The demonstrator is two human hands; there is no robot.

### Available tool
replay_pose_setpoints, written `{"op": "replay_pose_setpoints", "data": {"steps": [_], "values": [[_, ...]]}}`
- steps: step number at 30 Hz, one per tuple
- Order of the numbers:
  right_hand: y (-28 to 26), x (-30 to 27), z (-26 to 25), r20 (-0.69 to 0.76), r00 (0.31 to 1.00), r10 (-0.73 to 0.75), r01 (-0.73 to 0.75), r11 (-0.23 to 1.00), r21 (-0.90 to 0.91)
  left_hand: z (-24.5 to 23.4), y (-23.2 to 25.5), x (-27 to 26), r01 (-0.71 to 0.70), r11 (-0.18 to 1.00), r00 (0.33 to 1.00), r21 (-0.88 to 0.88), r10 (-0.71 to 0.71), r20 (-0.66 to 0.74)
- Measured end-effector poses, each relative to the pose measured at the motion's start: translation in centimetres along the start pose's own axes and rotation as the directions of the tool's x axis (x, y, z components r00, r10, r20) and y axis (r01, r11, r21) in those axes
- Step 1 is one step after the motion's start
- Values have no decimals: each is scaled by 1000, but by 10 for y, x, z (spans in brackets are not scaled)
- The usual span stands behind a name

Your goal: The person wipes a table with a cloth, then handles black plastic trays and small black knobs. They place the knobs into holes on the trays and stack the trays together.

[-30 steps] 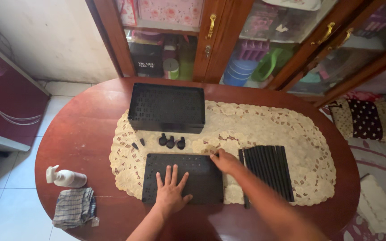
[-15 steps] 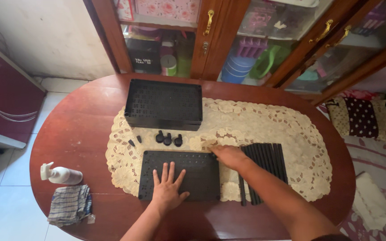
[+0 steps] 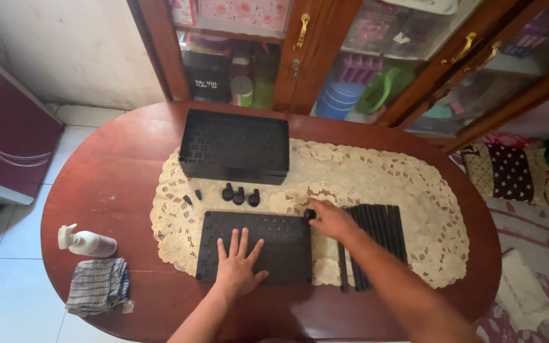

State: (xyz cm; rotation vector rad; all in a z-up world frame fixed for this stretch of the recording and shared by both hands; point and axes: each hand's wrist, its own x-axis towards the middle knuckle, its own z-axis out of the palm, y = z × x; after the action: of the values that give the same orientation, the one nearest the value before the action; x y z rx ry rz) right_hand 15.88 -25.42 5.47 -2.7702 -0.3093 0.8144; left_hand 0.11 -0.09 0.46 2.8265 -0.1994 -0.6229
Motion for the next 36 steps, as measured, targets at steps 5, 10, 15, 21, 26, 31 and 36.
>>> {"op": "replay_pose_setpoints", "data": {"steps": [5,10,15,21,26,31,36], "values": [[21,20,7,13,910,-415,385,831,-403,-7,4,-1,15,1000,999,1,-15,37],[26,36,20,25,956,-292,285,907,-309,-5,2,-1,9,1000,1000,7,-9,26],[19,39,27,45,986,-158,164,938,-305,0,1,0,10,1000,1000,1,-10,13],[21,28,29,18,971,-240,237,940,-244,0,0,0,14,1000,1000,-2,-14,16],[31,31,33,33,958,-285,286,937,-200,-1,0,1,3,1000,1000,-9,-3,13],[41,43,49,-13,954,-301,293,936,-196,-5,1,-2,12,1000,1000,-25,-11,23],[35,39,53,-28,978,-209,201,966,-163,-7,2,-3,6,1000,1000,-24,-5,14]]}}
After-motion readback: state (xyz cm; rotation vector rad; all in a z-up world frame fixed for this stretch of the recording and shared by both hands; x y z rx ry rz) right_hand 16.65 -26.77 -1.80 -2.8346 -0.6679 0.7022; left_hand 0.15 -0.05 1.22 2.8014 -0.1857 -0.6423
